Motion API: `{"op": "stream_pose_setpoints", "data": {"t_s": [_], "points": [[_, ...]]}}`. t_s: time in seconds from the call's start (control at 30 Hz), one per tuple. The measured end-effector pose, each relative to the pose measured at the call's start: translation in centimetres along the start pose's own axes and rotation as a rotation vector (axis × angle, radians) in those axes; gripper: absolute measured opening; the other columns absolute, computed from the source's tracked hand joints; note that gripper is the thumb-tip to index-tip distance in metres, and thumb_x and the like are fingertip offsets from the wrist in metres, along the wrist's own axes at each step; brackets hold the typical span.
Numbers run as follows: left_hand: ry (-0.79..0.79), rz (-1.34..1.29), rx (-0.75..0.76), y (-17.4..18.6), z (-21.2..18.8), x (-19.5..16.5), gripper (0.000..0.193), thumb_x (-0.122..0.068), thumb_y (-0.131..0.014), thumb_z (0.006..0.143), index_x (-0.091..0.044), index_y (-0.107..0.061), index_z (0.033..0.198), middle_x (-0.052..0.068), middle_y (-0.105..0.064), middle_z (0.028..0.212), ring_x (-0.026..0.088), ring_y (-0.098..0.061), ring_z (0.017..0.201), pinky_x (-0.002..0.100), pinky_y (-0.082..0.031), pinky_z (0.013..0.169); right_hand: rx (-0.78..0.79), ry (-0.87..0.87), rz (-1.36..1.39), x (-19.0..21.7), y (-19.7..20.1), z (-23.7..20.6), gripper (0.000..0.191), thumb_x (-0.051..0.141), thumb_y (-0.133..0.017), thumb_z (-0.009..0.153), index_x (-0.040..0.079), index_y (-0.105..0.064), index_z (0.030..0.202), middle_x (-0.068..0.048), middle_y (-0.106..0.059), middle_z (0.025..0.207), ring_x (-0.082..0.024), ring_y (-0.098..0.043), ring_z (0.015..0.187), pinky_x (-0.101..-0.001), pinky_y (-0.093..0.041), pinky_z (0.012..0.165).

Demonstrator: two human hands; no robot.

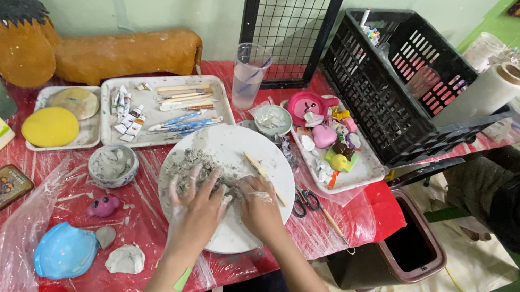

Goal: The person kneads and mixes a gray clay-like material on a white plate, pressing it with both hands and cutting pieces with scissors. They form small pieces by hand and set them on the table beside the plate while continuing to work the material.

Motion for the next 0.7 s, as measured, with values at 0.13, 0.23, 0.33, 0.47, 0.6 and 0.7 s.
{"op": "stream_pose_setpoints", "data": {"t_s": [0.13,0.23,0.33,0.47,0.6,0.7], "points": [[-0.013,0.023,-0.009,-0.5,-1.3,-0.8,0.034,-0.035,-0.072,0.082,-0.012,-0.074,0.108,0.005,-0.048,0.150,0.033,-0.031,0.147,0.071,-0.024,0.110,-0.049,-0.035,0.083,-0.1,0.2,-0.3,0.045,0.006,-0.070,0.082,-0.003,-0.062,0.125,-0.027,-0.060,0.122,-0.050,-0.052,0.118,-0.0551,-0.038,0.107],[0.009,0.076,-0.026,-0.7,-1.9,-1.6,0.040,-0.040,-0.070,0.082,-0.009,-0.074,0.106,0.007,-0.046,0.152,0.035,-0.030,0.147,0.073,-0.022,0.109,-0.132,-0.106,0.150,-0.2,0.3,-0.4,0.049,0.009,-0.074,0.080,-0.004,-0.061,0.125,-0.027,-0.059,0.122,-0.050,-0.052,0.115,-0.0539,-0.043,0.101],[0.059,0.071,0.037,-0.8,-1.6,-1.5,0.035,-0.043,-0.068,0.088,-0.010,-0.075,0.097,0.006,-0.044,0.155,0.034,-0.029,0.149,0.074,-0.019,0.112,-0.132,-0.119,0.136,0.3,0.7,-0.1,0.031,0.011,-0.076,0.081,0.003,-0.070,0.111,-0.018,-0.066,0.119,-0.042,-0.059,0.113,-0.0488,-0.048,0.101],[0.045,0.019,0.069,0.2,-1.6,-1.6,0.036,-0.046,-0.069,0.087,-0.012,-0.075,0.096,0.007,-0.044,0.154,0.036,-0.029,0.148,0.075,-0.015,0.111,-0.056,-0.050,-0.041,1.8,1.8,-0.1,0.029,0.009,-0.078,0.075,0.007,-0.075,0.103,-0.017,-0.066,0.119,-0.041,-0.057,0.114,-0.0494,-0.045,0.097],[0.098,-0.169,-0.196,3.2,-4.0,-0.4,0.052,-0.043,-0.073,0.073,-0.019,-0.076,0.119,0.008,-0.047,0.151,0.036,-0.038,0.137,0.071,-0.015,0.109,-0.117,0.082,0.051,2.8,3.3,0.4,0.026,0.010,-0.080,0.080,0.008,-0.074,0.105,-0.013,-0.065,0.126,-0.035,-0.056,0.120,-0.0485,-0.043,0.105],[0.281,-0.157,-0.257,4.3,-7.4,2.5,0.049,-0.045,-0.078,0.079,-0.020,-0.073,0.121,0.003,-0.054,0.141,0.029,-0.047,0.133,0.066,-0.021,0.113,-0.074,-0.113,0.169,1.3,3.5,0.2,0.045,0.007,-0.079,0.074,0.005,-0.070,0.118,-0.016,-0.061,0.125,-0.038,-0.052,0.122,-0.0484,-0.043,0.103]]}}
Point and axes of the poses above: each hand's wrist, its own z-axis towards the middle knuckle, its own y-axis out of the back of the hand, x = y × z, the point moved 5 cm from there along z, towards the middle knuckle
